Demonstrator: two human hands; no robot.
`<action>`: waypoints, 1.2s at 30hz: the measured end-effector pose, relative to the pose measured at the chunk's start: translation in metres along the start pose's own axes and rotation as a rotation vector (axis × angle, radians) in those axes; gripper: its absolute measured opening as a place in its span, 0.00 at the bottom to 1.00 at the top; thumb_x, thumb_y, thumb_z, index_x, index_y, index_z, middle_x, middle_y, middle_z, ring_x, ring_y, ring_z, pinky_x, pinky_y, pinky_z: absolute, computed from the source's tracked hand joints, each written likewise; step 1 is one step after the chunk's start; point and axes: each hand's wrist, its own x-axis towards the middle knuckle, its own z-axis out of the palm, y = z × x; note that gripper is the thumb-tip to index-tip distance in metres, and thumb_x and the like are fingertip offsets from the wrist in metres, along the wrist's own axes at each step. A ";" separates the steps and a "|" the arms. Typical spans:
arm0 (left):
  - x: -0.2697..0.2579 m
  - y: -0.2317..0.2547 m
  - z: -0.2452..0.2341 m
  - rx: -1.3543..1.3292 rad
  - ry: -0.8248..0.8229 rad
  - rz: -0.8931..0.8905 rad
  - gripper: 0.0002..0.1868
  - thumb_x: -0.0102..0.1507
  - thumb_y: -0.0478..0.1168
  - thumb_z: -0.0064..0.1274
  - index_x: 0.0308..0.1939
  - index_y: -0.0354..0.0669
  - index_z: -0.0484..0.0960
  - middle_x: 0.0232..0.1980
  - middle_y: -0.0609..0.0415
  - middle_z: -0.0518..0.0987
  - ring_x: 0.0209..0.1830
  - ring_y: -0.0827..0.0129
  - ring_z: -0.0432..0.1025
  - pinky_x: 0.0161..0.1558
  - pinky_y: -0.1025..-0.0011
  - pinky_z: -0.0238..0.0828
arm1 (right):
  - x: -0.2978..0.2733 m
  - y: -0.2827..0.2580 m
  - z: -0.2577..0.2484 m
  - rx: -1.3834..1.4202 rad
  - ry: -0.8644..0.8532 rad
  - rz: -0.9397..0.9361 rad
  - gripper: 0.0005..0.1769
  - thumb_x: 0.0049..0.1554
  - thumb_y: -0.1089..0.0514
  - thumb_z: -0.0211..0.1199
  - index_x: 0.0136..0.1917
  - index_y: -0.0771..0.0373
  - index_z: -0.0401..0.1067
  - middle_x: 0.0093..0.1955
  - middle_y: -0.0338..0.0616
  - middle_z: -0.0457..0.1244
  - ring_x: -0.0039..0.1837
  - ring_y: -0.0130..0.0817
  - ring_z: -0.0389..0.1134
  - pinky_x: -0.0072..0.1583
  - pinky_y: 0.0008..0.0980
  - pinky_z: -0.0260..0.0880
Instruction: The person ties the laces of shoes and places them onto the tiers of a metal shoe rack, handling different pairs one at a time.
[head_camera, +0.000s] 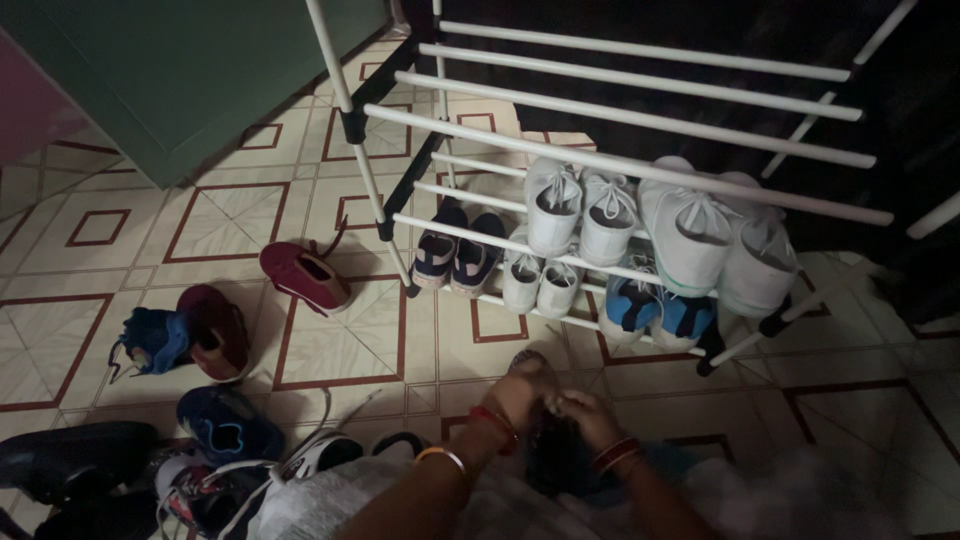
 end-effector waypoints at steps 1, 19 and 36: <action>0.001 0.009 -0.003 -0.001 -0.001 0.001 0.12 0.55 0.30 0.53 0.39 0.49 0.84 0.46 0.49 0.83 0.48 0.58 0.78 0.51 0.63 0.78 | 0.001 0.001 -0.002 -0.077 -0.010 0.075 0.16 0.60 0.49 0.59 0.51 0.60 0.81 0.46 0.42 0.73 0.50 0.32 0.73 0.57 0.31 0.70; -0.011 -0.010 -0.035 0.149 -0.467 -0.571 0.11 0.65 0.43 0.52 0.46 0.46 0.86 0.46 0.42 0.83 0.45 0.50 0.79 0.49 0.60 0.77 | -0.012 -0.011 -0.027 -0.644 0.243 -0.124 0.17 0.59 0.48 0.60 0.52 0.64 0.76 0.48 0.52 0.70 0.51 0.43 0.73 0.54 0.39 0.71; -0.011 -0.066 0.044 -0.513 -0.220 -0.606 0.17 0.71 0.46 0.45 0.59 0.47 0.80 0.59 0.43 0.78 0.57 0.50 0.75 0.56 0.57 0.73 | -0.045 -0.100 -0.015 0.437 0.205 0.204 0.16 0.59 0.48 0.60 0.47 0.63 0.75 0.44 0.45 0.71 0.47 0.37 0.71 0.52 0.38 0.70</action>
